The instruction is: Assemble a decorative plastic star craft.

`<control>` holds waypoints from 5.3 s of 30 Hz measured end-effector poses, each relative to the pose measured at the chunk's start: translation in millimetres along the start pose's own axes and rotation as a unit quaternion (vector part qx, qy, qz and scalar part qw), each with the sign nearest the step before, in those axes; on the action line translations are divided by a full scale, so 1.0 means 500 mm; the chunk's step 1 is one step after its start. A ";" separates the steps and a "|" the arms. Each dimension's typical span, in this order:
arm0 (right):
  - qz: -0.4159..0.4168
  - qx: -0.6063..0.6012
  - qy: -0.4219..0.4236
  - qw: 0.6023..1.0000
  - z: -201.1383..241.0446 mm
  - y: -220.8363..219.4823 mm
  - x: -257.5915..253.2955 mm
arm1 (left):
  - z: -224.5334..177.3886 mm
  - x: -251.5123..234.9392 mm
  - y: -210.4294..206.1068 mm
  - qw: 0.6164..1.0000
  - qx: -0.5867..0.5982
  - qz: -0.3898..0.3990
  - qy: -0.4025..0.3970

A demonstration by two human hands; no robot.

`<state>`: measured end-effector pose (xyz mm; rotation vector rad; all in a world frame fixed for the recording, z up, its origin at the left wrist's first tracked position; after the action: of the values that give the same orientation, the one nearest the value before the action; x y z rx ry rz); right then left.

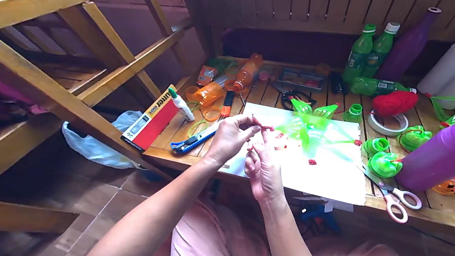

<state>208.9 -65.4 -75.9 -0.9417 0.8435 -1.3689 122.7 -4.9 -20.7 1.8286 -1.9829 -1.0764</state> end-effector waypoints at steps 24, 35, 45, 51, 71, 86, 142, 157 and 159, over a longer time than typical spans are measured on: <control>0.010 -0.002 0.010 1.000 0.003 -0.005 -0.006 | -0.009 -0.011 -0.003 1.000 0.004 0.006 0.001; 0.008 -0.008 0.006 1.000 0.002 0.001 -0.001 | -0.012 -0.005 -0.003 1.000 0.007 0.006 0.001; 0.008 -0.012 0.006 1.000 0.001 0.001 0.004 | -0.010 0.000 -0.003 1.000 -0.001 0.010 0.002; 0.009 -0.007 0.006 1.000 0.002 0.000 0.005 | -0.007 0.000 -0.002 1.000 0.001 0.007 0.003; 0.020 -0.007 0.004 1.000 -0.003 -0.008 -0.008 | -0.004 -0.009 0.004 1.000 -0.002 0.001 0.005; 0.012 -0.006 0.008 1.000 0.001 -0.003 -0.005 | -0.011 -0.008 0.000 1.000 -0.005 0.003 0.002; 0.217 0.915 -0.039 0.339 0.192 -0.270 -0.195 | -0.011 0.008 -0.096 0.712 0.665 0.007 0.226; 0.061 0.955 0.002 0.292 0.389 -0.142 -0.444 | 0.131 0.081 0.038 0.960 0.233 -0.152 0.003; 0.046 0.957 0.022 0.284 0.406 -0.104 -0.476 | 0.147 0.098 0.043 0.948 0.259 -0.183 -0.006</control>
<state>363.0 184.5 43.6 1.1366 -1.0051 -1.1643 51.7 -26.0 -72.8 2.5420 -2.1288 -0.6765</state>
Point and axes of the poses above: each hand's wrist, its own x-axis away from the middle knuckle, its own y-axis out of the back of the hand, z = x × y, the point moved 7 cm from there along -x, towards the middle knuckle, and after that the axes turned 8 degrees about -x, right-handed, at the moved point
